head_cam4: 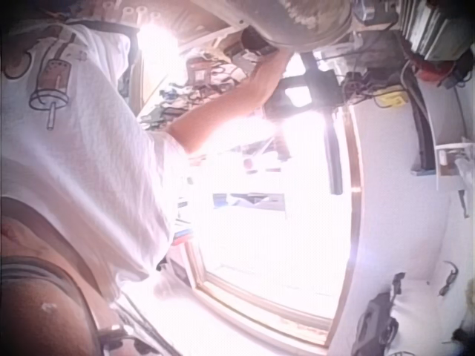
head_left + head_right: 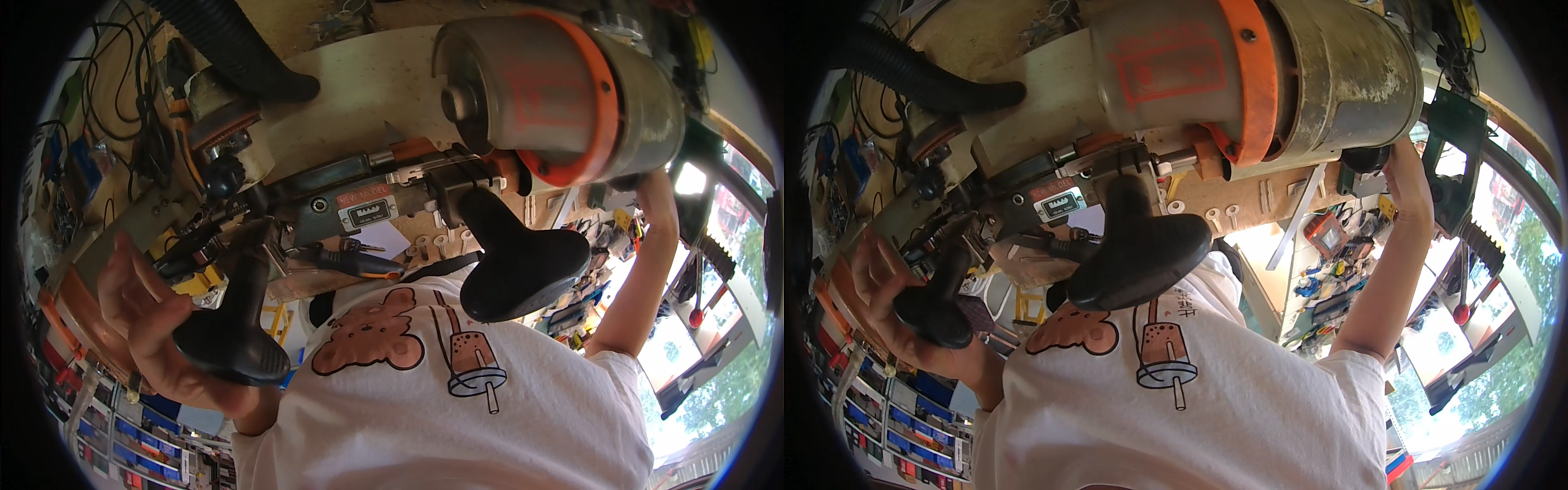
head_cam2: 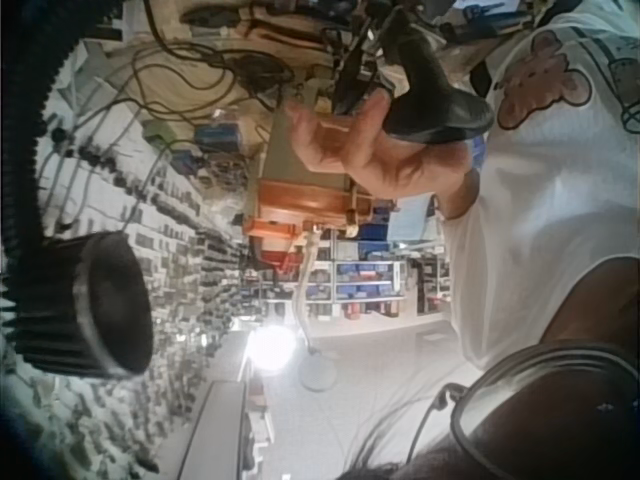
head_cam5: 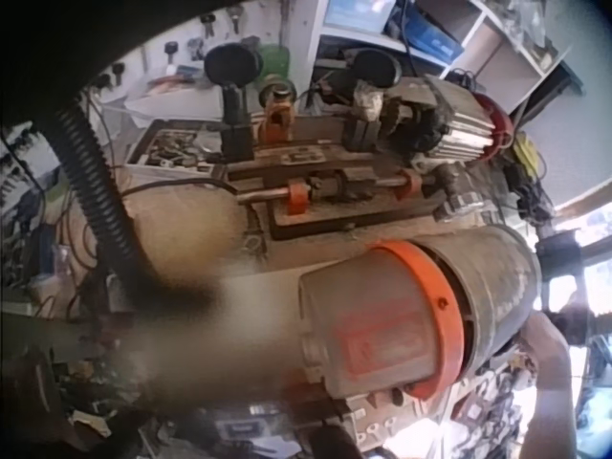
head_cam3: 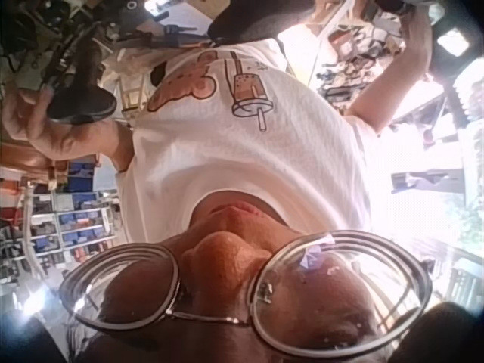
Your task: The person receives a set of keys, selects one, and uses a key duplicator machine to cut a new key. They secure the key in the machine's vise, operate the cutting wheel, and repeatedly inspect the cut profile.
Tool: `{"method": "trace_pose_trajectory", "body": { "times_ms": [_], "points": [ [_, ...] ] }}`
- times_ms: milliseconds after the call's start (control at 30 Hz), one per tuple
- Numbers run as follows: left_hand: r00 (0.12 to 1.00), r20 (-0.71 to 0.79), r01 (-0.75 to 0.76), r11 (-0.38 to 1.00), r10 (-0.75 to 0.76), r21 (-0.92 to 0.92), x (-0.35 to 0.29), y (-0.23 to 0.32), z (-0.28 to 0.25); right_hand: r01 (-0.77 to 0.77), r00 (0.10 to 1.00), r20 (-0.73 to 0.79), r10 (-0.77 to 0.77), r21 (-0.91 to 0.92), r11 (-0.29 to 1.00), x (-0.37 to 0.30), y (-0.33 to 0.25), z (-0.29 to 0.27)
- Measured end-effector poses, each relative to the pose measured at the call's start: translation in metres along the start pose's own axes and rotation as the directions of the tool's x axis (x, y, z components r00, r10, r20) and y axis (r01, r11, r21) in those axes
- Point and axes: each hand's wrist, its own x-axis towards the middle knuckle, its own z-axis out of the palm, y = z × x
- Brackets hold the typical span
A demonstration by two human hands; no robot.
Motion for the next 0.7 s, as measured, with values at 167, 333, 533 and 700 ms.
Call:
{"method": "trace_pose_trajectory", "body": {
  "times_ms": [167, 333, 533, 700],
  "points": [
    [1.000, 0.019, 0.014, 1.000, -0.014, -0.018, 0.000, -0.002, -0.002, 0.012, 0.912, 0.362, -0.194, 0.449, 0.893, -0.019, 0.018, -0.003],
    [0.999, 0.018, 0.030, 0.998, -0.029, -0.046, 0.000, 0.000, 0.001, 0.028, 0.896, 0.380, -0.230, 0.469, 0.883, -0.027, 0.021, 0.011],
    [0.999, 0.021, 0.048, 0.999, -0.047, -0.018, 0.002, 0.000, 0.001, 0.036, 0.973, 0.209, -0.094, 0.263, 0.964, -0.018, 0.017, 0.007],
    [0.992, -0.070, 0.102, 0.991, -0.109, -0.087, 0.000, -0.001, -0.001, 0.062, 0.994, 0.077, -0.082, 0.235, 0.970, -0.019, 0.012, 0.016]
  ]
}}
